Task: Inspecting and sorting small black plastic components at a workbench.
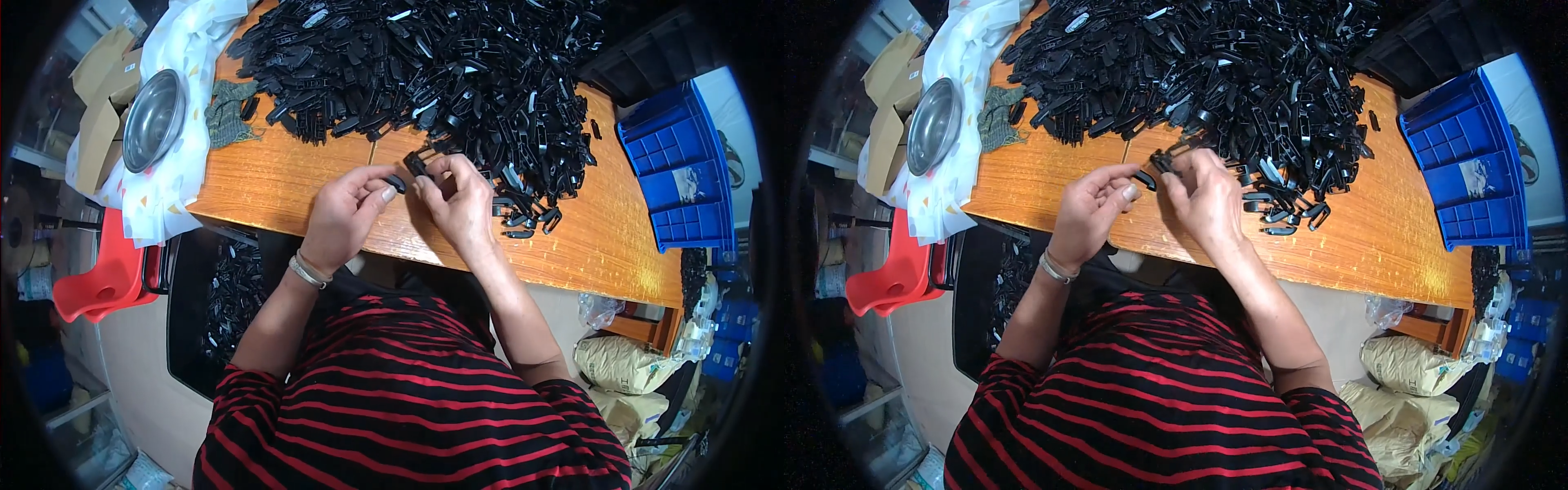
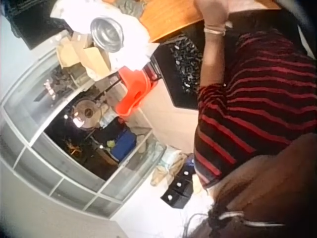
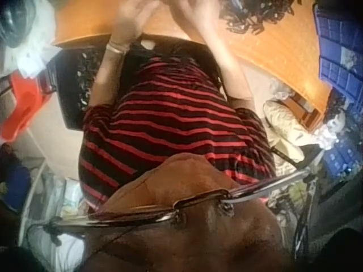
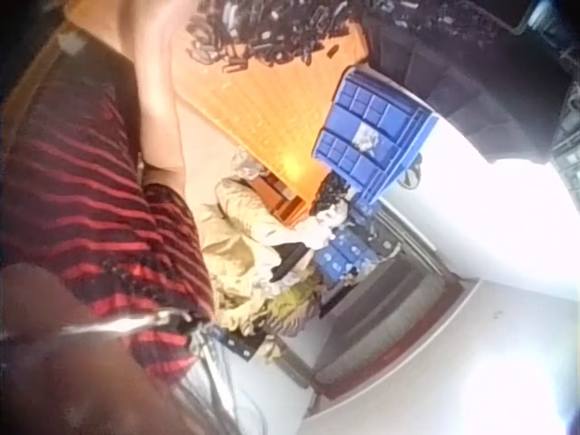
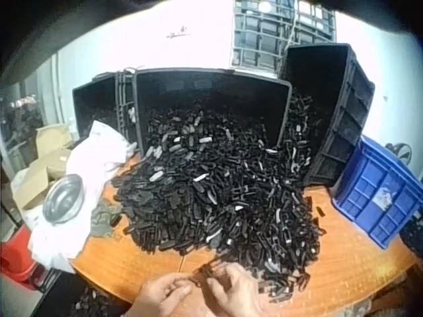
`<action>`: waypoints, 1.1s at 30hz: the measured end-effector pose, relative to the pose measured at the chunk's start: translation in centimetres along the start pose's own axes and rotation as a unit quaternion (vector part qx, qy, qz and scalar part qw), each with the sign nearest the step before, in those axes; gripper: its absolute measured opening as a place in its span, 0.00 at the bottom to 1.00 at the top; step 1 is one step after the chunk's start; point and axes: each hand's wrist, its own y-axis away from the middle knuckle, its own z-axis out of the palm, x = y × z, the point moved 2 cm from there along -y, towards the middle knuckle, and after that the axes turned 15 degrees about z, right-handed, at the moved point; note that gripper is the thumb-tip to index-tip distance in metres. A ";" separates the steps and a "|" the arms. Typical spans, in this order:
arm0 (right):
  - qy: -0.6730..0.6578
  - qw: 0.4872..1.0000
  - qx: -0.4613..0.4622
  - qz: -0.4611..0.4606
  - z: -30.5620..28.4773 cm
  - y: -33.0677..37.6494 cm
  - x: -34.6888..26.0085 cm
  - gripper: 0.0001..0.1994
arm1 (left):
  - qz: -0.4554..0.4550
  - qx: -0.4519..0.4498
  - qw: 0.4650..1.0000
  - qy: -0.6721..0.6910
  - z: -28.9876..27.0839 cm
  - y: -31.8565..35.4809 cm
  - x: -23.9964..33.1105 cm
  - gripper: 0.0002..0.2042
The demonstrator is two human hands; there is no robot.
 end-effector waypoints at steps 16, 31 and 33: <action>0.082 0.991 -0.069 -0.085 2.0 -0.1 -2.0 0.10 | -0.030 0.138 0.984 0.111 -4.0 0.3 -1.0 0.13; -0.147 0.986 -0.083 0.011 0.7 1.3 -4.0 0.12 | -0.021 0.083 0.988 0.129 -1.5 0.4 -1.1 0.14; -0.132 0.988 -0.075 -0.013 0.8 1.4 -3.5 0.13 | -0.012 0.083 0.988 0.133 -1.3 0.4 -1.0 0.14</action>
